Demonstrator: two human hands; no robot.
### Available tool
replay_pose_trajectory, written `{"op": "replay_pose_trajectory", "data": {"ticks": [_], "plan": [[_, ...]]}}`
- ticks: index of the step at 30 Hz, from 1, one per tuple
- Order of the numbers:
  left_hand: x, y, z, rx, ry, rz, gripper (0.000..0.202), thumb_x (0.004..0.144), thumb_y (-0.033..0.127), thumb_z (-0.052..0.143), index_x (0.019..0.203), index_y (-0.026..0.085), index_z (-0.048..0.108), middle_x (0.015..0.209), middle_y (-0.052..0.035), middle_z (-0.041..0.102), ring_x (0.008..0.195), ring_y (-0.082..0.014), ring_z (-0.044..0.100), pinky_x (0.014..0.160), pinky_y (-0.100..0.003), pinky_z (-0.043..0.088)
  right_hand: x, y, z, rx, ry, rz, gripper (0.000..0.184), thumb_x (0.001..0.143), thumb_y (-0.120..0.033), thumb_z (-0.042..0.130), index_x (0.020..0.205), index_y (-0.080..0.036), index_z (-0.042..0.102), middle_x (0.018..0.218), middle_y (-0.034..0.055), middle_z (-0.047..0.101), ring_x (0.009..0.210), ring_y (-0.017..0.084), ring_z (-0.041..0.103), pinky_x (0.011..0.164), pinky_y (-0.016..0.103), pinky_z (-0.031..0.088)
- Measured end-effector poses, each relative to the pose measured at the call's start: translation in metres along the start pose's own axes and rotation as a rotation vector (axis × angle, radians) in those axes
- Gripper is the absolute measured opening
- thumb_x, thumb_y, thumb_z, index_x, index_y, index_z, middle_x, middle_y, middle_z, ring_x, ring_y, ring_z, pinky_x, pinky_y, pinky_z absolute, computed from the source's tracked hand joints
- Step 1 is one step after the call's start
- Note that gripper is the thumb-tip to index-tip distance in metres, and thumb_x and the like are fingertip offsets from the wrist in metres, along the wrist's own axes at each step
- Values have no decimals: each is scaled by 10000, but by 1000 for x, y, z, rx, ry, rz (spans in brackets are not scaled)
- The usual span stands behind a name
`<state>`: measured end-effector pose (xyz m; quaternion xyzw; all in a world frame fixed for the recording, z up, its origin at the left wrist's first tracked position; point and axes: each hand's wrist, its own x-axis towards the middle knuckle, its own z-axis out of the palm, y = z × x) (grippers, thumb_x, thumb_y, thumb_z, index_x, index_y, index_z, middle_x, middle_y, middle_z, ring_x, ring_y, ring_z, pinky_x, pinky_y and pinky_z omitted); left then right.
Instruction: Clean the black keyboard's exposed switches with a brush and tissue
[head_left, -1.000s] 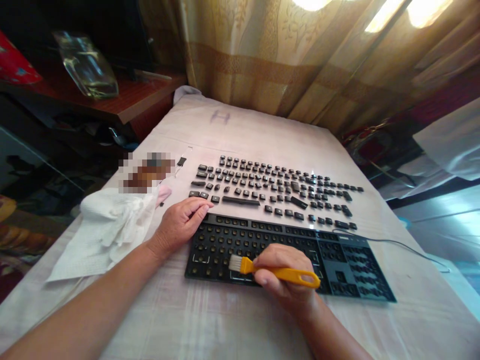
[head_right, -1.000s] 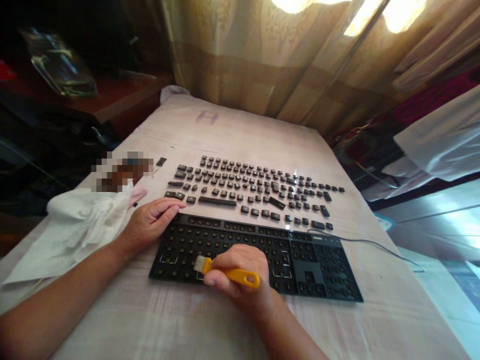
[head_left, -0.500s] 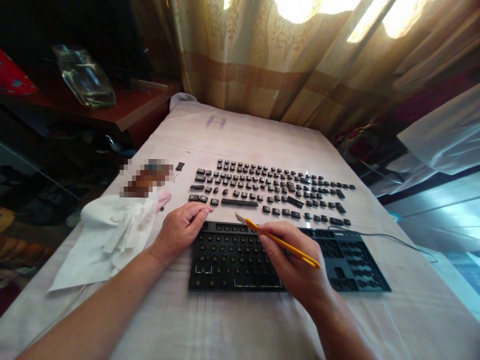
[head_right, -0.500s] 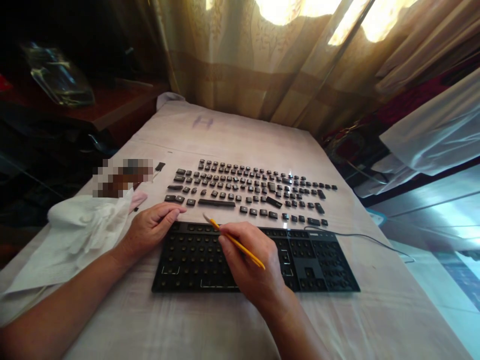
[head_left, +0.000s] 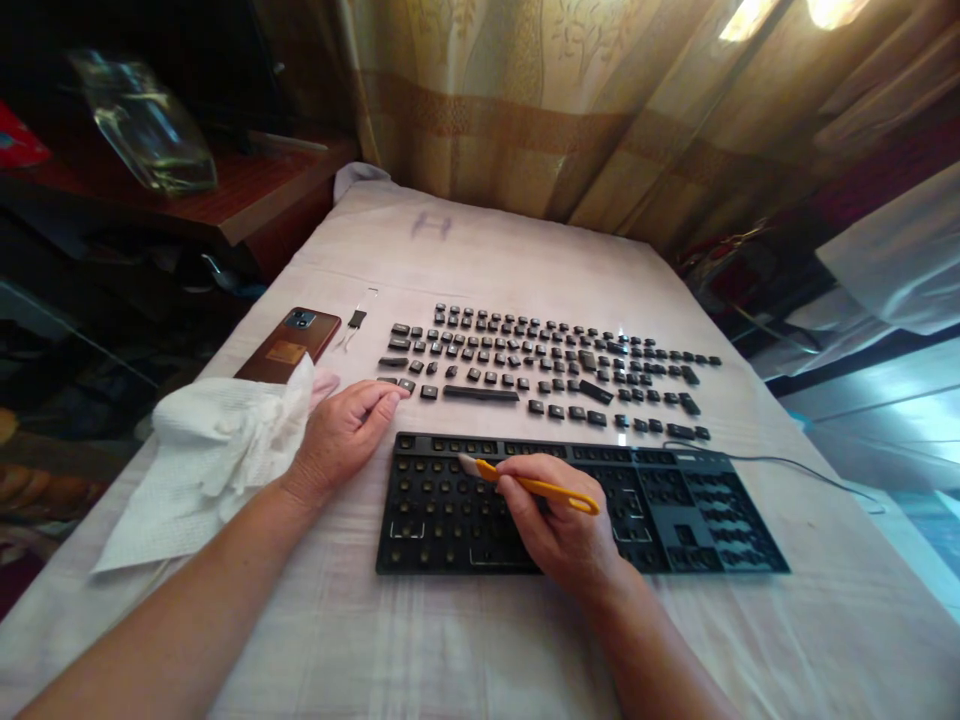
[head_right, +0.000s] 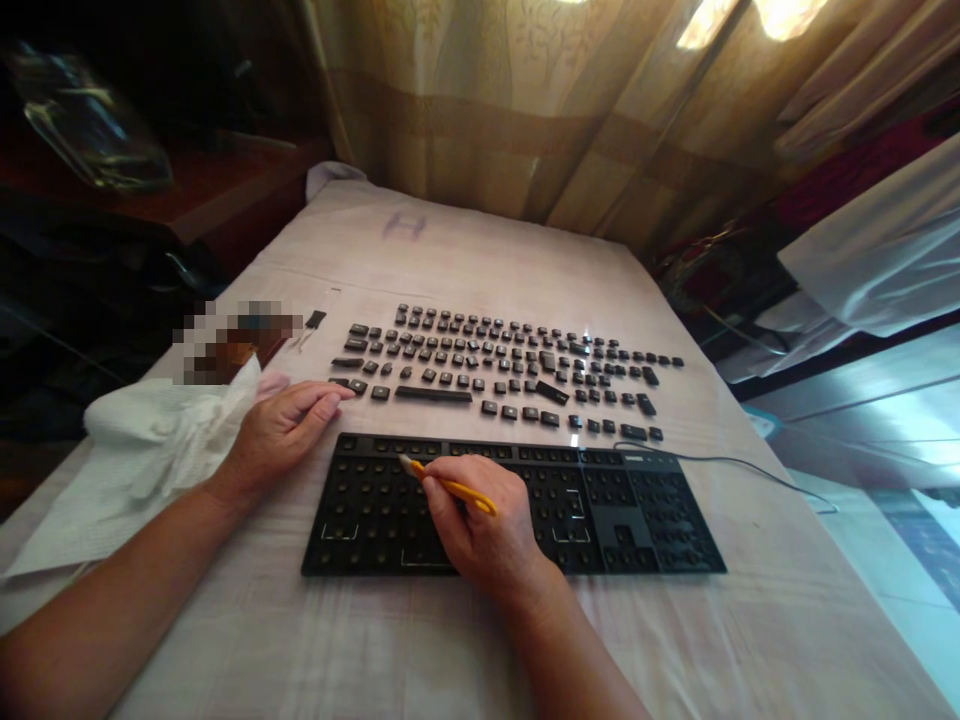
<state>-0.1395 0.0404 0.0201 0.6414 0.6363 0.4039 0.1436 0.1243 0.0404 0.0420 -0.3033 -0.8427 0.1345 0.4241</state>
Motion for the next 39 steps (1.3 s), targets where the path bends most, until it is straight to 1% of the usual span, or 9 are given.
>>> {"op": "replay_pose_trajectory", "data": {"ticks": [5, 11, 17, 22, 25, 27, 32, 36, 39], "plan": [[0, 1, -1, 0, -10, -20, 364, 926, 453, 472, 953, 230, 759, 977, -34, 787, 899, -202, 725, 912, -330, 569, -1, -3, 1, 27, -59, -41, 122, 942, -136, 549, 900, -201, 642, 697, 18, 720, 570, 150, 671, 550, 257, 532], [-2, 3, 2, -7, -7, -6, 348, 932, 441, 483, 957, 226, 756, 1013, -33, 787, 983, -203, 720, 927, -307, 561, -4, -7, 4, 92, -104, -52, 116, 955, -141, 537, 909, -200, 625, 701, 24, 707, 568, 144, 640, 547, 260, 507], [-3, 4, 2, 7, -22, -1, 344, 942, 432, 481, 961, 226, 756, 1017, -35, 784, 984, -205, 718, 927, -306, 564, -4, -13, 2, 132, -154, -71, 119, 944, -120, 535, 895, -202, 605, 701, 25, 710, 559, 140, 618, 550, 266, 486], [-3, 5, 1, 8, -31, -11, 338, 943, 421, 480, 965, 224, 754, 1028, -30, 784, 994, -198, 716, 937, -297, 559, -2, -15, -3, 145, -111, -57, 126, 920, -100, 545, 879, -199, 613, 651, 6, 686, 501, 126, 590, 503, 249, 463], [-3, 5, 1, -4, -31, -9, 337, 941, 423, 485, 968, 221, 755, 1026, -31, 785, 989, -199, 717, 933, -298, 559, -2, -11, -6, 99, -39, 3, 135, 908, -86, 551, 891, -199, 623, 660, 8, 692, 525, 138, 625, 521, 252, 491], [-3, 4, 1, -7, -32, -9, 342, 938, 428, 488, 974, 218, 756, 1030, -34, 785, 989, -202, 717, 935, -304, 559, -2, -7, -7, 74, -21, 25, 133, 909, -88, 556, 900, -200, 628, 684, 14, 704, 553, 147, 650, 540, 256, 511], [-3, 3, 2, 9, -33, -20, 343, 936, 422, 493, 986, 211, 758, 1040, -36, 784, 991, -202, 718, 954, -311, 550, -3, -2, -7, 14, -64, -21, 118, 921, -96, 560, 883, -185, 628, 679, 20, 701, 546, 145, 638, 547, 258, 496], [-3, 3, 3, 13, -29, -9, 335, 936, 412, 495, 975, 211, 760, 1024, -32, 786, 973, -195, 722, 946, -305, 554, -4, -4, -7, 1, -114, -38, 129, 916, -90, 556, 844, -172, 625, 637, 21, 672, 519, 137, 609, 538, 257, 467], [-3, 4, 3, 16, -33, -11, 337, 938, 409, 488, 972, 212, 759, 1017, -32, 786, 969, -196, 723, 926, -304, 561, -4, -6, -7, 17, -119, -42, 144, 908, -91, 550, 810, -169, 620, 612, 18, 651, 498, 129, 584, 521, 252, 442]]}}
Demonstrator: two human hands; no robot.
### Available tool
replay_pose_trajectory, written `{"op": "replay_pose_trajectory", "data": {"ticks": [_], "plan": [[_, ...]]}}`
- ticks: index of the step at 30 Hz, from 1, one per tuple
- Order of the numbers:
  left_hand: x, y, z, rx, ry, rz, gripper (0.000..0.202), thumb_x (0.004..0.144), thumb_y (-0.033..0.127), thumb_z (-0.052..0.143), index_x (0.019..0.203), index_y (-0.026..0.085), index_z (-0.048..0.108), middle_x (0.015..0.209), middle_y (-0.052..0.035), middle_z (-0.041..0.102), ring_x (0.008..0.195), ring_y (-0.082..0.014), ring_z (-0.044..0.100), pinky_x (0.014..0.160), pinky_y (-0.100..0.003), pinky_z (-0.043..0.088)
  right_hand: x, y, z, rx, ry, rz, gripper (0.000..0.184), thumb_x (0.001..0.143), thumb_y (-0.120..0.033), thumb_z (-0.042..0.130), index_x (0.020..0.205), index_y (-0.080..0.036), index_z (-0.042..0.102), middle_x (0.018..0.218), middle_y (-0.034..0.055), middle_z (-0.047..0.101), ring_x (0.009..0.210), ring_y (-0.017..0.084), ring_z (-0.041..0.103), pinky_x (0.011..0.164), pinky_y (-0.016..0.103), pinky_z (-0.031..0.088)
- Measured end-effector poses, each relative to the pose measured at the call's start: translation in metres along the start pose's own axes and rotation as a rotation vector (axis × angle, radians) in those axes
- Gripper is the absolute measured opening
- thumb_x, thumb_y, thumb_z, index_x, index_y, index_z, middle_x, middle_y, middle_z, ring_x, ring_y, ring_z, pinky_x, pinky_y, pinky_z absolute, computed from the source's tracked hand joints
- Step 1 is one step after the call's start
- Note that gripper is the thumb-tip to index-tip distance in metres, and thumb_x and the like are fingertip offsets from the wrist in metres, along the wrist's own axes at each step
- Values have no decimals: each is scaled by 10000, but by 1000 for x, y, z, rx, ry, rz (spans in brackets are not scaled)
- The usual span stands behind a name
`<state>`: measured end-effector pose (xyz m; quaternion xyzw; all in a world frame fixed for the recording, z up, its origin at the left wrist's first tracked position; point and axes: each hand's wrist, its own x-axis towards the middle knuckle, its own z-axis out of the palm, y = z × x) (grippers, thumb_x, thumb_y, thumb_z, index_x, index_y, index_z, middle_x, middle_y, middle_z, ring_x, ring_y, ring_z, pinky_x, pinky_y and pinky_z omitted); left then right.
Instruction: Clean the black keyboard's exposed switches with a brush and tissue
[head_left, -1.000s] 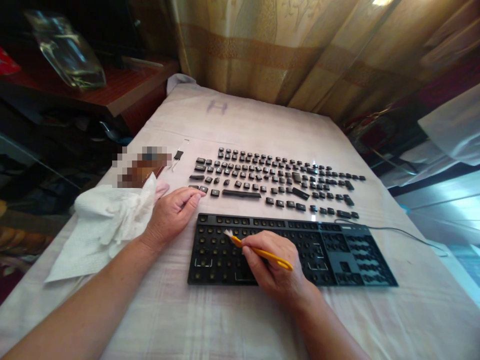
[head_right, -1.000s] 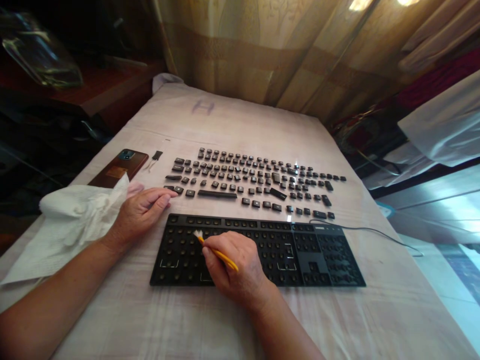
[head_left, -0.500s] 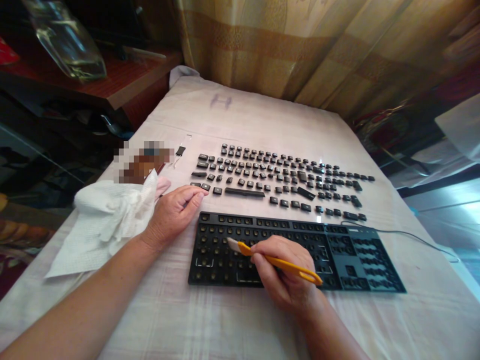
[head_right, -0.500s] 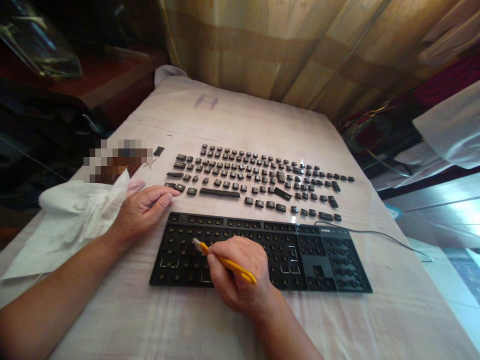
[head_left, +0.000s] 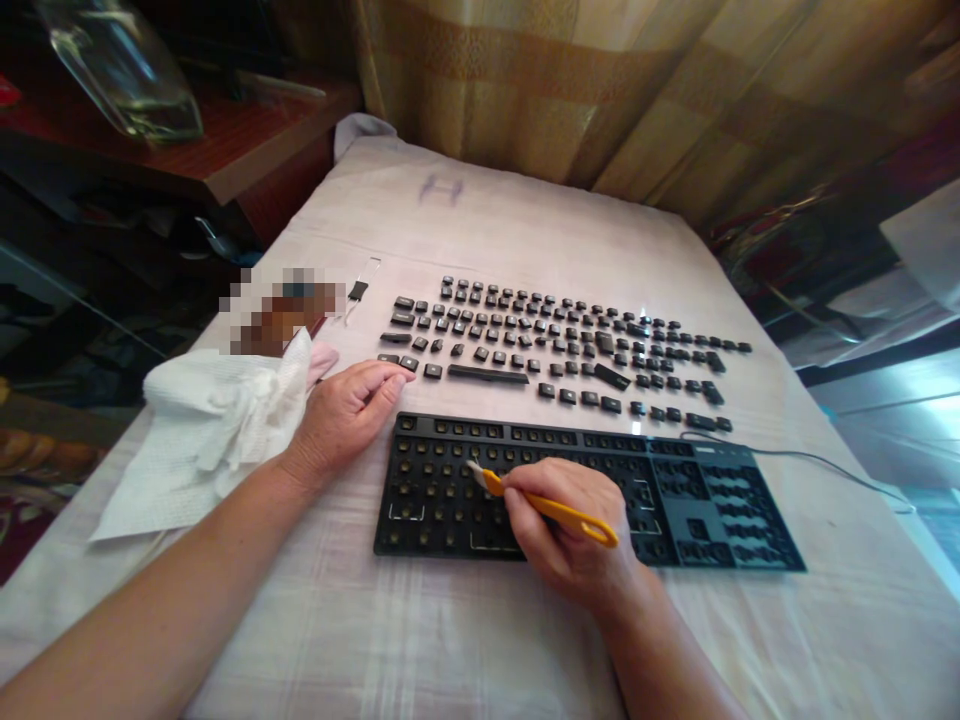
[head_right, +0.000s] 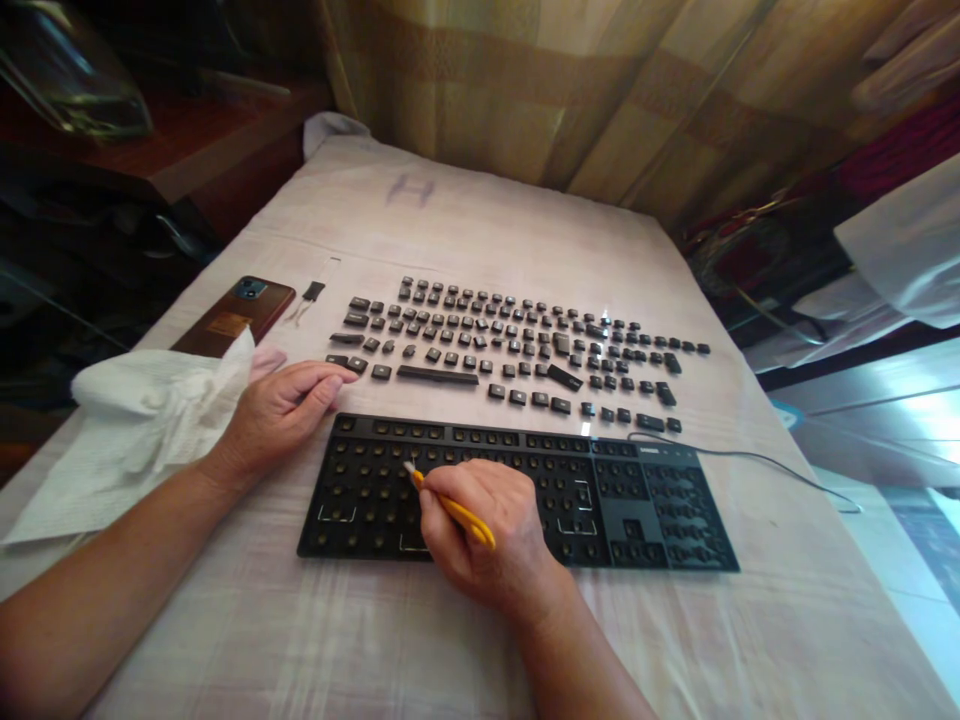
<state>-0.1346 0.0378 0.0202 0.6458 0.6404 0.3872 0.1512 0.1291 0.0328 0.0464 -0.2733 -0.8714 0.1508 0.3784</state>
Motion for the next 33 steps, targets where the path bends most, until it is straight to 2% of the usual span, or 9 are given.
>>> {"op": "replay_pose_trajectory", "data": {"ticks": [13, 18, 24, 33], "plan": [[-2, 0, 3, -22, 2, 22, 342, 948, 411, 490, 988, 201, 758, 1018, -38, 783, 962, -190, 719, 926, -290, 552, -1, -8, 4, 78, 18, -28, 129, 894, -88, 568, 809, -175, 612, 576, -7, 613, 461, 112, 526, 496, 251, 412], [-1, 0, 3, -18, -2, 16, 351, 945, 421, 486, 991, 204, 758, 1030, -44, 783, 977, -200, 718, 930, -307, 552, 0, -8, 4, 66, 36, -40, 128, 909, -93, 567, 842, -194, 608, 604, -7, 650, 476, 114, 551, 504, 249, 431], [-2, -2, 3, -12, -8, 20, 364, 942, 425, 480, 997, 195, 758, 1041, -57, 781, 991, -211, 719, 929, -320, 553, -1, -7, 3, 77, -55, -62, 142, 918, -89, 550, 831, -193, 590, 638, 17, 676, 496, 128, 564, 519, 265, 437], [-1, 1, 3, -18, -8, 16, 363, 938, 440, 481, 975, 208, 758, 1022, -53, 783, 968, -214, 720, 914, -331, 560, -1, -8, -2, 65, -74, -41, 184, 894, -105, 518, 743, -197, 567, 557, -7, 601, 452, 124, 504, 493, 270, 383]]}}
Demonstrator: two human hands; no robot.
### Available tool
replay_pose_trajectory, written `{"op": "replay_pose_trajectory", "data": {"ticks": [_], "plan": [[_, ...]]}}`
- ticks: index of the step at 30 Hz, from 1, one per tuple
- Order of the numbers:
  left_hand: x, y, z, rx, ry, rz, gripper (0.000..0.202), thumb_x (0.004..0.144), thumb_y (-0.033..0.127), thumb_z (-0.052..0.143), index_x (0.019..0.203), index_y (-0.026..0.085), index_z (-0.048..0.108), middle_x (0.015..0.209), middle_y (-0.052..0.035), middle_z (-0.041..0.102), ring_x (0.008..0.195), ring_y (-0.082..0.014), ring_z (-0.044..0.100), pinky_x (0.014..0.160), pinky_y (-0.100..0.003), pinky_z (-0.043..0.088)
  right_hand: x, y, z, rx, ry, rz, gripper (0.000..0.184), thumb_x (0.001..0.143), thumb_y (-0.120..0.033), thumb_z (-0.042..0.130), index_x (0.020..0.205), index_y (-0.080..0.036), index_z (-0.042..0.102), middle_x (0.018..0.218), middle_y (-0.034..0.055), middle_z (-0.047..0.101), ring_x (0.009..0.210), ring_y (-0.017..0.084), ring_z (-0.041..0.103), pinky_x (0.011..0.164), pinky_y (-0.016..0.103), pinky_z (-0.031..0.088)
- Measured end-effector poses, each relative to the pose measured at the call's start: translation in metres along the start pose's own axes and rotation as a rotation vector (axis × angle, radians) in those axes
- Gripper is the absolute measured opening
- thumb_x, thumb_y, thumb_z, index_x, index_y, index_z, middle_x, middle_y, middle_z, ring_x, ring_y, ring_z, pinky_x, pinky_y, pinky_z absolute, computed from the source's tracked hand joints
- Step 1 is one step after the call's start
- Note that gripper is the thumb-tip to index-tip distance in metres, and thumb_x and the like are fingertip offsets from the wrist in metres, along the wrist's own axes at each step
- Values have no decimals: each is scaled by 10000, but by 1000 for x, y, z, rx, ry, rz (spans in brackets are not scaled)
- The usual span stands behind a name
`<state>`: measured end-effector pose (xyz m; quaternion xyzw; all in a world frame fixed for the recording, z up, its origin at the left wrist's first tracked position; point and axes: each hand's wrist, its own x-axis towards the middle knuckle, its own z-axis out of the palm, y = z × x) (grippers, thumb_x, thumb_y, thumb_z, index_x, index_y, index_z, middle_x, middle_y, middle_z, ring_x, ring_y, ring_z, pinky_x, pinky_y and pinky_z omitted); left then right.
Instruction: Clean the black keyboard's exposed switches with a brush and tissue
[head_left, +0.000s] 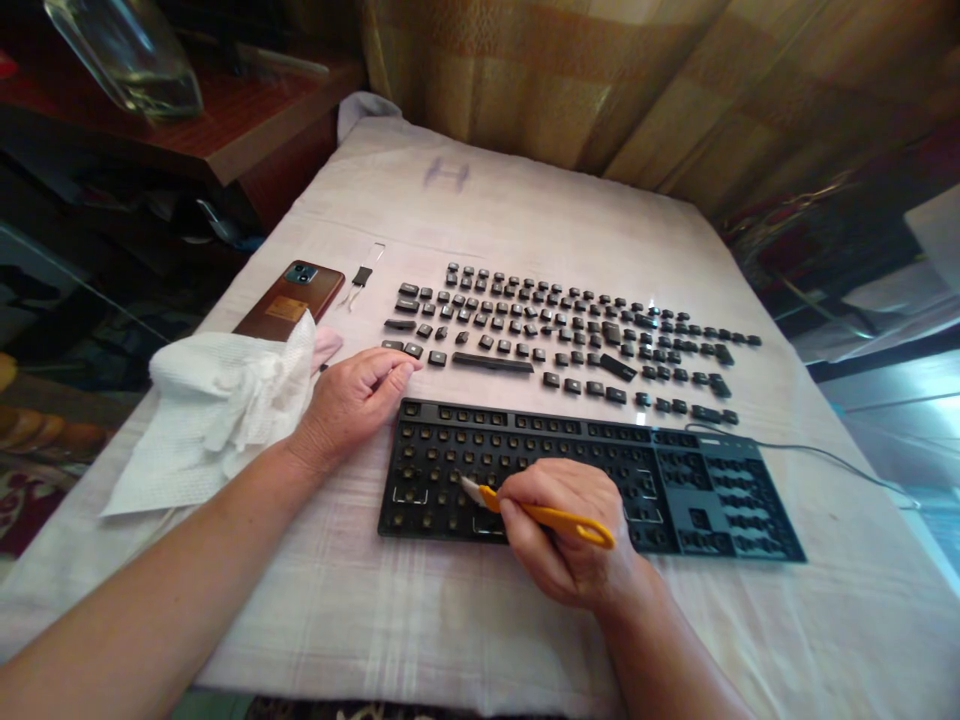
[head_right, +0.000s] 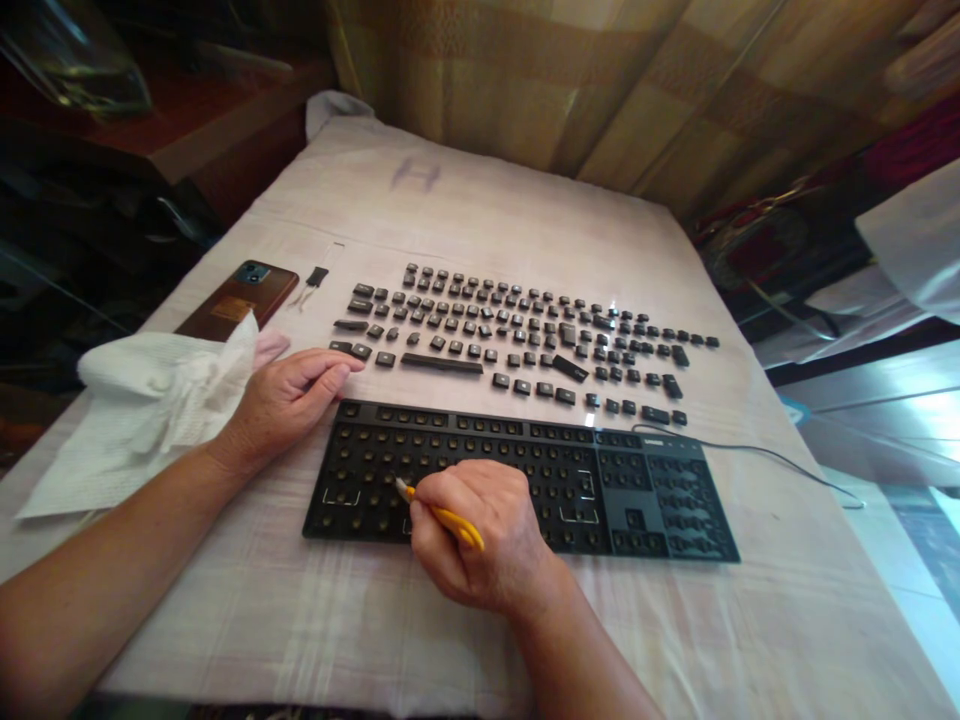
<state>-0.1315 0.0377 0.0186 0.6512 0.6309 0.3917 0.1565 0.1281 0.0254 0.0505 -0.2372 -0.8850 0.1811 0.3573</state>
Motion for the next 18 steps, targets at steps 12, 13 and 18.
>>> {"op": "replay_pose_trajectory", "data": {"ticks": [12, 13, 18], "plan": [[0, 1, -2, 6, -10, 2, 341, 932, 428, 480, 967, 223, 751, 1029, -46, 784, 972, -213, 718, 926, -331, 561, -1, -9, -1, 63, 9, -30, 166, 861, -94, 520, 758, -213, 573, 529, -34, 592, 414, 113, 490, 465, 272, 353], [0, 1, -2, 5, -11, 4, 340, 931, 425, 481, 968, 220, 750, 1030, -47, 784, 974, -212, 717, 927, -330, 561, -1, -9, -3, 56, 29, -20, 162, 862, -95, 525, 762, -212, 576, 538, -29, 603, 419, 115, 498, 468, 270, 365], [0, 2, -1, 1, -18, 2, 344, 929, 423, 481, 976, 218, 753, 1044, -52, 783, 991, -215, 715, 934, -332, 559, 0, -2, -9, -16, 88, 13, 170, 869, -93, 535, 752, -208, 576, 554, -15, 610, 437, 118, 510, 478, 258, 395]]}}
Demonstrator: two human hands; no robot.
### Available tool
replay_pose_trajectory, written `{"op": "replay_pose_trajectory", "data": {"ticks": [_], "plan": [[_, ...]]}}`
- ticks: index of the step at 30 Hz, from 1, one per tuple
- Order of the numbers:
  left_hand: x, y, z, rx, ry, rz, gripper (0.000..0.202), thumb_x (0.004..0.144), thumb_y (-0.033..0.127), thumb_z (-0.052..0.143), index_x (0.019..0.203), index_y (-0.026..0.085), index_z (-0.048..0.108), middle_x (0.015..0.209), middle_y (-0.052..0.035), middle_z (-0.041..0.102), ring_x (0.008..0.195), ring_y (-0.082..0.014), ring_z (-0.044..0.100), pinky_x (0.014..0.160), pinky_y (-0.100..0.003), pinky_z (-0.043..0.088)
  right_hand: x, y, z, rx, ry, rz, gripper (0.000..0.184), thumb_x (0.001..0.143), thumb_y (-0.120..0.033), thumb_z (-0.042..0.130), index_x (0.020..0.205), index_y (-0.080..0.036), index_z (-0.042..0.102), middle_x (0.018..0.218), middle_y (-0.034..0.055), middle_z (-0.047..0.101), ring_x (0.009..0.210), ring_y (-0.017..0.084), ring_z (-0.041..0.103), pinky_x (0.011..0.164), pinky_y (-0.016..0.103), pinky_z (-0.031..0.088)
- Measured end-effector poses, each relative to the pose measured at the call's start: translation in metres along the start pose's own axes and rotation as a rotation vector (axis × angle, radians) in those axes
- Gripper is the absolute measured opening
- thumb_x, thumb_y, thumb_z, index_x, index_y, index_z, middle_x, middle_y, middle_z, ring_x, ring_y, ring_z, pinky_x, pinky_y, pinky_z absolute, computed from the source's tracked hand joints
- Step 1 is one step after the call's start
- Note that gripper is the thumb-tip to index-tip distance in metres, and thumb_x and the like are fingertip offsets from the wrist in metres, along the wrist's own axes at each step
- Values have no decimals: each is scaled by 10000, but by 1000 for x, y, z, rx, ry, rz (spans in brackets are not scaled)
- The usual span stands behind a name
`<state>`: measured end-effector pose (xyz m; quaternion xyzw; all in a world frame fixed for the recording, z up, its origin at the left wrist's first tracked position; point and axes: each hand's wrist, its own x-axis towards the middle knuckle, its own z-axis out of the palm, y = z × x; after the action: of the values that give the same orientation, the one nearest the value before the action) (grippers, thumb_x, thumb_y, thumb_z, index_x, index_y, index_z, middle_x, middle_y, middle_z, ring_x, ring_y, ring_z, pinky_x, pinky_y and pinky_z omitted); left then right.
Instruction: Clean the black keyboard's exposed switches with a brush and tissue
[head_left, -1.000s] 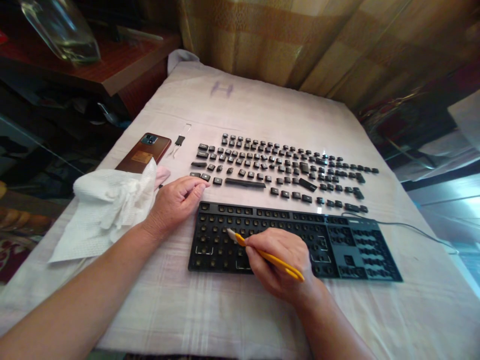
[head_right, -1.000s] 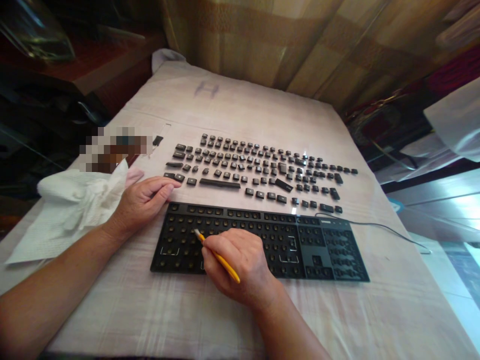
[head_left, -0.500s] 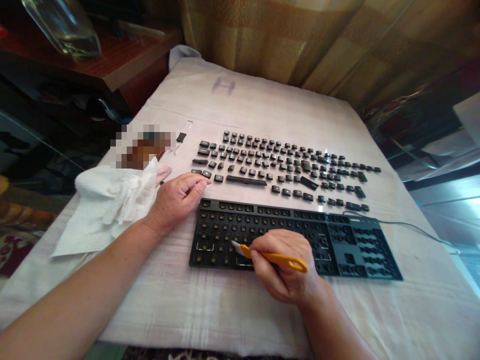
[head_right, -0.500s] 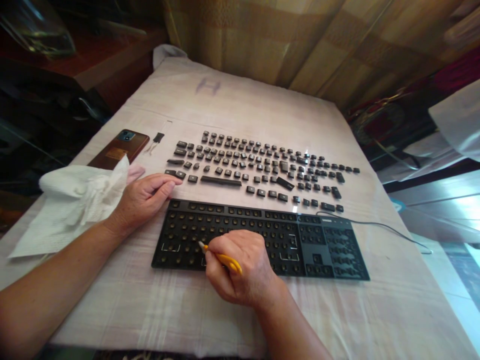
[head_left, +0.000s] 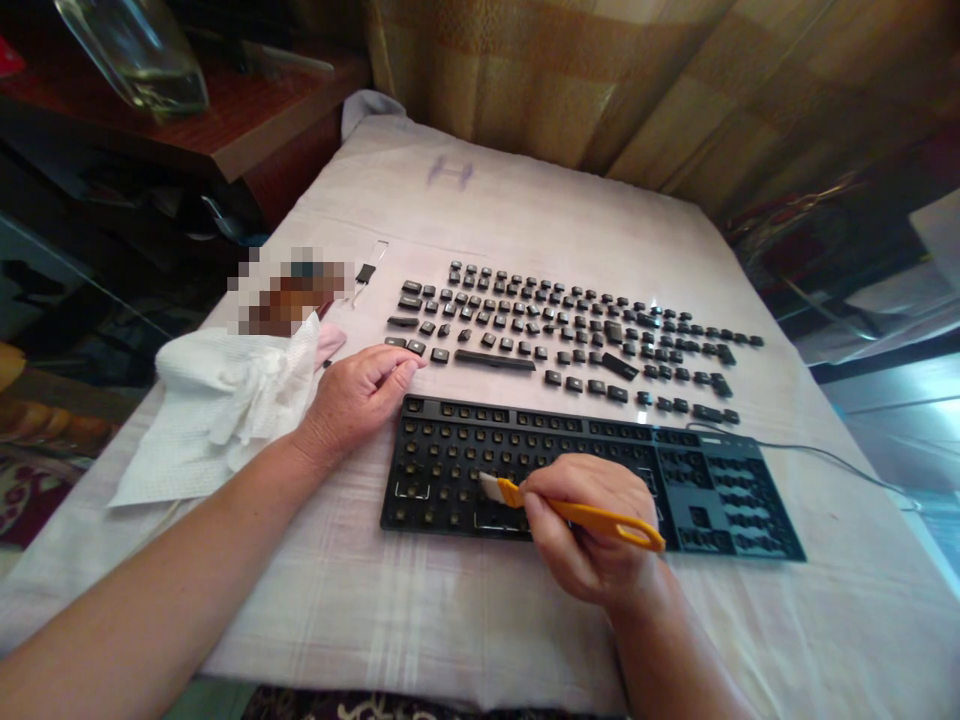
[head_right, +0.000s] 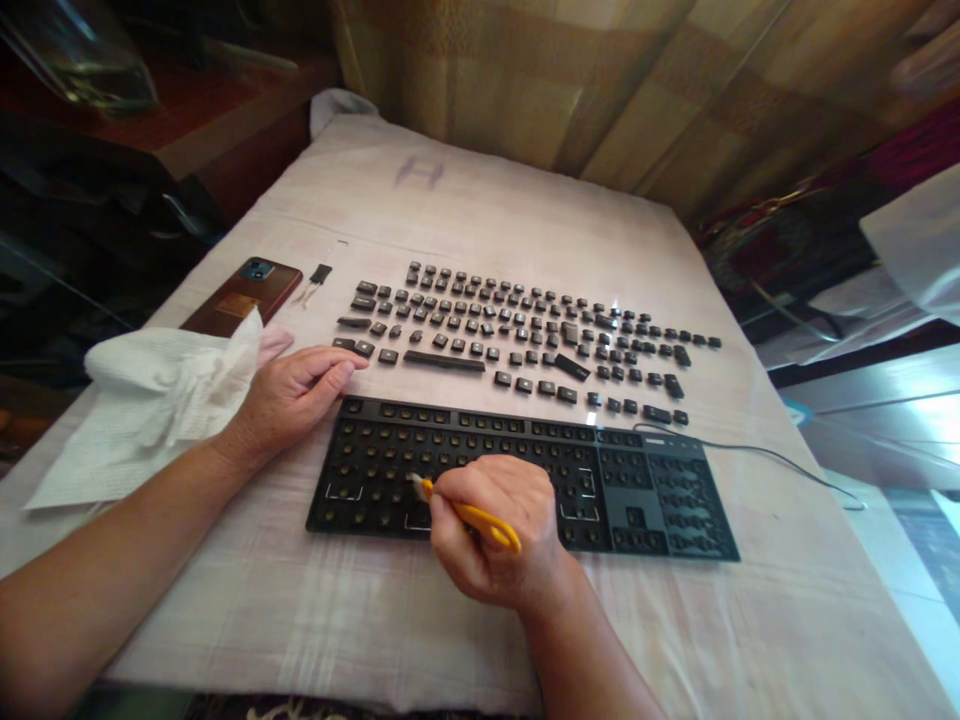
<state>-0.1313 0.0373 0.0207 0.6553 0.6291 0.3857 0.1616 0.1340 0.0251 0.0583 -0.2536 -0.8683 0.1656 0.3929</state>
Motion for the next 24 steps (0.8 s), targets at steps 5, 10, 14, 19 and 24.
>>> {"op": "replay_pose_trajectory", "data": {"ticks": [5, 10, 14, 19, 24], "plan": [[-1, -1, 1, 6, -3, 4, 353, 932, 422, 479, 987, 215, 758, 1057, -54, 783, 1007, -215, 713, 947, -332, 552, 1, 0, 4, -5, -63, -43, 182, 887, -104, 522, 748, -211, 570, 546, -19, 603, 435, 117, 500, 479, 263, 382], [-1, -1, 1, 3, -1, 5, 344, 931, 418, 482, 990, 221, 757, 1055, -47, 783, 1005, -213, 711, 943, -329, 552, -1, -5, 9, 43, -95, -38, 186, 890, -119, 511, 746, -214, 579, 540, -23, 612, 430, 116, 513, 473, 263, 377], [0, 0, 1, 7, 0, 5, 348, 928, 421, 480, 978, 217, 757, 1046, -51, 784, 993, -214, 714, 936, -333, 553, -1, -4, 6, 57, -57, -26, 164, 870, -108, 534, 755, -209, 591, 552, -18, 635, 424, 118, 532, 468, 258, 401], [-1, 0, 1, -2, 10, 6, 341, 924, 419, 482, 970, 218, 753, 1036, -47, 786, 973, -211, 716, 927, -336, 558, 0, 1, -8, 95, -35, 60, 172, 864, -98, 537, 746, -210, 594, 568, -10, 644, 440, 120, 555, 464, 251, 428], [-1, -1, 1, -6, 3, 3, 348, 929, 423, 483, 979, 209, 753, 1046, -59, 783, 979, -215, 716, 938, -343, 549, 1, 7, -15, 147, -230, 57, 202, 900, -125, 505, 727, -202, 574, 568, -11, 626, 457, 113, 562, 469, 240, 422]]}}
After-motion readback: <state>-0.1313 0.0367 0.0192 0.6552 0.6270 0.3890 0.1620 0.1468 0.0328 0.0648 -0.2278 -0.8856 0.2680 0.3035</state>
